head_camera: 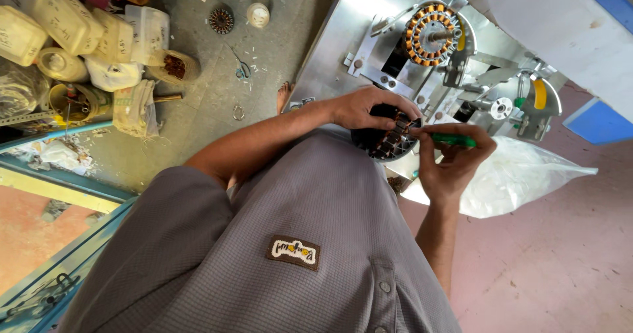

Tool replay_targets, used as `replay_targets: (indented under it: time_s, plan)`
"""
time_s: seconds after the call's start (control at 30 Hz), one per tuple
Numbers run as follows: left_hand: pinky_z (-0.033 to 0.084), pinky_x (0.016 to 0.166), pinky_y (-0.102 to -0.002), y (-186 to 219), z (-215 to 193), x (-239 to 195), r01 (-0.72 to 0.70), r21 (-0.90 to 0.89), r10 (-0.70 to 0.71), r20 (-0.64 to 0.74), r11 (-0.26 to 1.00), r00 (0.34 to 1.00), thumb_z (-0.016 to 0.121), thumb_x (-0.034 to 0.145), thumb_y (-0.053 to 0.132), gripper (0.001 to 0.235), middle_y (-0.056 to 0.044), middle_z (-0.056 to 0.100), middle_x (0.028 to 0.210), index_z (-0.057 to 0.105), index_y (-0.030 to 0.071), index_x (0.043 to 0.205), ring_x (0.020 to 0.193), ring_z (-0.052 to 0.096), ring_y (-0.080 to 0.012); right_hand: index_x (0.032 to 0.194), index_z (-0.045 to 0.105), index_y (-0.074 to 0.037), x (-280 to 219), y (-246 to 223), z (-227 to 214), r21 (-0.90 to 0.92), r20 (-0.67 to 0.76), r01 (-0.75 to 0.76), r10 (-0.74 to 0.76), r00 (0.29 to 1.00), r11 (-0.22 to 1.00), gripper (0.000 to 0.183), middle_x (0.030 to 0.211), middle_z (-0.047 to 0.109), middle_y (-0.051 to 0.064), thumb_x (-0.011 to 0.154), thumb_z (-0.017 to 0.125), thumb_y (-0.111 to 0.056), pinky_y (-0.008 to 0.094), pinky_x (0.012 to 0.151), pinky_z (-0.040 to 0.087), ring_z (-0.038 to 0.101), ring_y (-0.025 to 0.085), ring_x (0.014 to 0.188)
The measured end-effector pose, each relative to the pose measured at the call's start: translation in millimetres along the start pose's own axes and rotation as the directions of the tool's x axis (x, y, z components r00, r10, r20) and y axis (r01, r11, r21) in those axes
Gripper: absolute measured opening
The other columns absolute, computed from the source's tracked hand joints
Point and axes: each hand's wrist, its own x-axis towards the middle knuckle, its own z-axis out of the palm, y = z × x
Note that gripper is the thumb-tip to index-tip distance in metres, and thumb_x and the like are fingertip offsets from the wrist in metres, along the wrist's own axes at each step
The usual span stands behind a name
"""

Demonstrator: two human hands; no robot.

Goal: The person uses a screwdriver and their hands to manipulate wires and components on a motor stator, occasionally reaching for items in a plastic bag on a workbench in a workshop.

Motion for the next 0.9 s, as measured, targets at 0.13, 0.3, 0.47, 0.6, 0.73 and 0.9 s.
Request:
replay_targets:
  time_s: [0.13, 0.3, 0.47, 0.6, 0.73, 0.9]
  plan:
    - [0.045, 0.122, -0.045, -1, 1, 0, -0.006, 0.039, 0.006, -0.007, 0.999, 1.000, 0.070, 0.101, 0.039, 0.042, -0.003, 0.065, 0.146, 0.064, 0.022, 0.139, 0.140, 0.060, -0.0255, 0.135, 0.029, -0.007, -13, -12, 17, -0.167, -0.051, 0.129, -0.139, 0.989, 0.977, 0.056, 0.115, 0.061, 0.024, 0.102, 0.067, 0.019, 0.032, 0.084, 0.063, 0.074, 0.030, 0.102]
    - [0.049, 0.123, -0.046, -7, -1, -1, -0.080, 0.034, 0.080, 0.007, 0.996, 0.997, 0.071, 0.104, 0.030, 0.037, -0.004, 0.065, 0.148, 0.064, 0.021, 0.139, 0.142, 0.060, -0.0269, 0.146, 0.027, -0.012, -21, -21, 4, -0.063, -0.274, 0.123, -0.136, 0.952, 0.990, 0.056, 0.114, 0.065, 0.019, 0.114, 0.068, 0.008, 0.030, 0.085, 0.063, 0.076, 0.023, 0.100]
    - [0.053, 0.120, -0.043, 9, -7, -2, -0.032, -0.035, 0.033, 0.016, 0.999, 0.999, 0.069, 0.102, 0.019, 0.036, -0.007, 0.064, 0.147, 0.065, 0.016, 0.137, 0.137, 0.064, -0.0257, 0.130, 0.056, -0.002, -38, -2, -73, -0.283, -0.473, -0.411, 0.247, 0.846, 0.866, 0.023, 0.084, 0.067, 0.012, 0.108, 0.051, 0.000, 0.029, 0.061, 0.055, 0.069, 0.019, 0.068]
    - [0.049, 0.124, -0.042, 27, -10, 0, 0.035, -0.126, -0.032, 0.022, 0.991, 0.999, 0.068, 0.103, 0.011, 0.034, -0.009, 0.063, 0.148, 0.065, 0.012, 0.137, 0.140, 0.061, -0.0255, 0.107, 0.072, 0.002, -73, 45, -122, -0.747, -0.389, -0.340, 0.040, 0.920, 0.571, 0.017, 0.100, 0.072, 0.017, 0.098, 0.059, 0.008, 0.035, 0.078, 0.058, 0.073, 0.027, 0.087]
    - [0.047, 0.126, -0.041, 30, -11, 2, 0.055, -0.192, -0.049, 0.033, 0.980, 0.998, 0.064, 0.104, 0.006, 0.032, -0.009, 0.063, 0.147, 0.065, 0.009, 0.136, 0.141, 0.059, -0.0241, 0.105, 0.078, -0.002, -99, 100, -136, -0.654, -0.512, -0.566, 0.258, 0.819, 0.502, 0.015, 0.087, 0.073, 0.016, 0.091, 0.073, -0.003, 0.040, 0.071, 0.055, 0.071, 0.030, 0.076]
    - [0.048, 0.126, -0.041, 26, -8, 3, 0.045, -0.189, -0.042, 0.017, 0.981, 0.999, 0.064, 0.104, 0.007, 0.031, -0.009, 0.064, 0.146, 0.066, 0.009, 0.135, 0.140, 0.061, -0.0244, 0.101, 0.082, -0.011, -103, 149, -118, -0.580, -0.665, -0.734, 0.316, 0.677, 0.353, 0.024, 0.074, 0.072, 0.009, 0.078, 0.079, -0.012, 0.043, 0.067, 0.054, 0.068, 0.030, 0.067]
